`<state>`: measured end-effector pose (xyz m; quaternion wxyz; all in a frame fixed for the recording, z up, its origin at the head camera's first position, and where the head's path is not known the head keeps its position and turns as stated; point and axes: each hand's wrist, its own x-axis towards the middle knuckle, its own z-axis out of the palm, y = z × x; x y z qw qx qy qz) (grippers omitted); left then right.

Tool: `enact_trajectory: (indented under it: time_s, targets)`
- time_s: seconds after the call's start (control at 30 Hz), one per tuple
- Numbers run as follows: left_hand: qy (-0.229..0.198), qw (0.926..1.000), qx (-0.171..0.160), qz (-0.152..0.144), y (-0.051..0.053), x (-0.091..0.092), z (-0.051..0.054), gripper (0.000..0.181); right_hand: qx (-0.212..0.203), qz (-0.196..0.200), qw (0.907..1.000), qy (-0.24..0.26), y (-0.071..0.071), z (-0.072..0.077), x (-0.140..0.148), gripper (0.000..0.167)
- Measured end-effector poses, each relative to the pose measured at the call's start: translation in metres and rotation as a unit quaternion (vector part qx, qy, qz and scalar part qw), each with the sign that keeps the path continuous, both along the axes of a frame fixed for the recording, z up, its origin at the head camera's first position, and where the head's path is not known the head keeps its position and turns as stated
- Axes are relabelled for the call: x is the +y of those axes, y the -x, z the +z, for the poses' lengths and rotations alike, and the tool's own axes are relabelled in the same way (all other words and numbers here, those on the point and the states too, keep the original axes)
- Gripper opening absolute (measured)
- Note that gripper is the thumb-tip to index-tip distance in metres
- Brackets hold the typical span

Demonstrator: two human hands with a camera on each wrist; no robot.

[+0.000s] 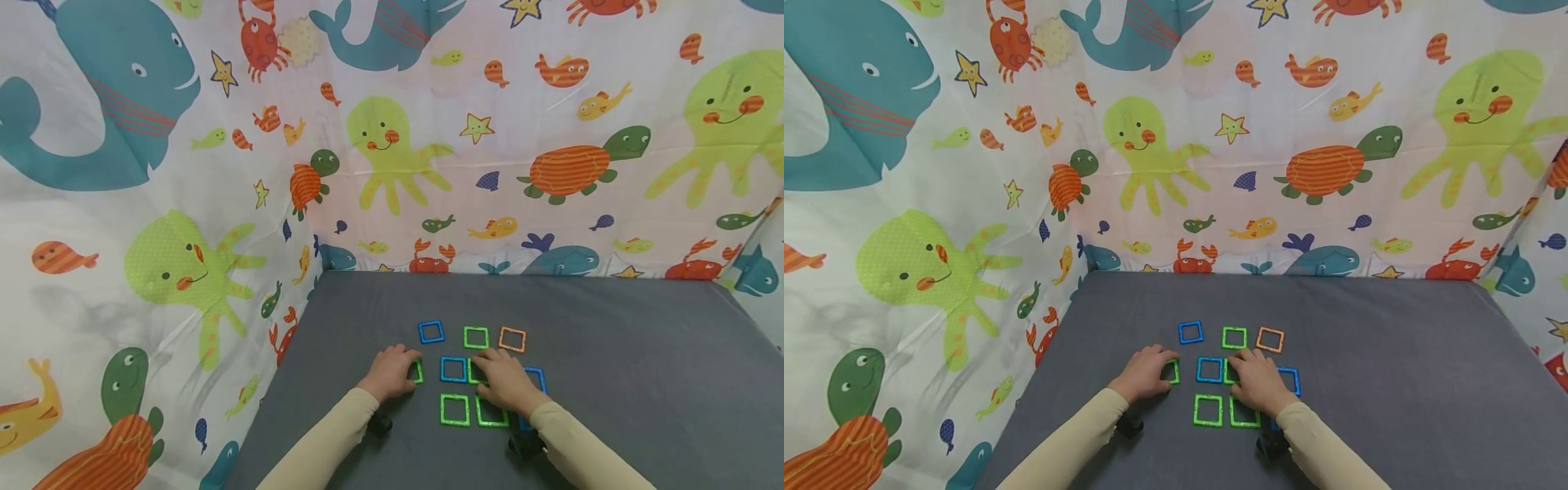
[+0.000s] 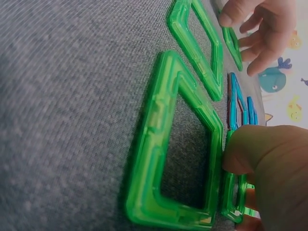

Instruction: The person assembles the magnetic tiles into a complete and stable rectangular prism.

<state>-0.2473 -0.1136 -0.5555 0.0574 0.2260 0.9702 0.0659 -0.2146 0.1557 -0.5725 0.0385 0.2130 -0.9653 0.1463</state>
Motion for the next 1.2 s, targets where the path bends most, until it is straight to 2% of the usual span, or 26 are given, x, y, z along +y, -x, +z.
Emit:
enact_trajectory:
  time_s: [0.27, 0.87, 1.07, 1.2]
  targets:
    - [0.007, 0.9999, -0.003, -0.010, -0.0005, 0.0008, 0.0072, 0.049, 0.003, -0.004, 1.0000, -0.001, 0.0006, 0.0014, -0.0017, 0.047]
    - [0.001, 0.9996, 0.010, -0.027, 0.0026, -0.0024, 0.0053, 0.043, 0.008, -0.003, 1.0000, 0.004, -0.0010, -0.0002, -0.0030, 0.046]
    - [-0.017, 0.9991, 0.023, -0.031, 0.0050, -0.0008, 0.0035, 0.046, 0.008, -0.010, 0.9999, 0.005, -0.0026, 0.0007, -0.0024, 0.046]
    - [-0.043, 0.9982, 0.033, -0.026, 0.0067, 0.0001, 0.0007, 0.050, 0.006, -0.011, 0.9999, 0.006, -0.0040, 0.0011, -0.0028, 0.046]
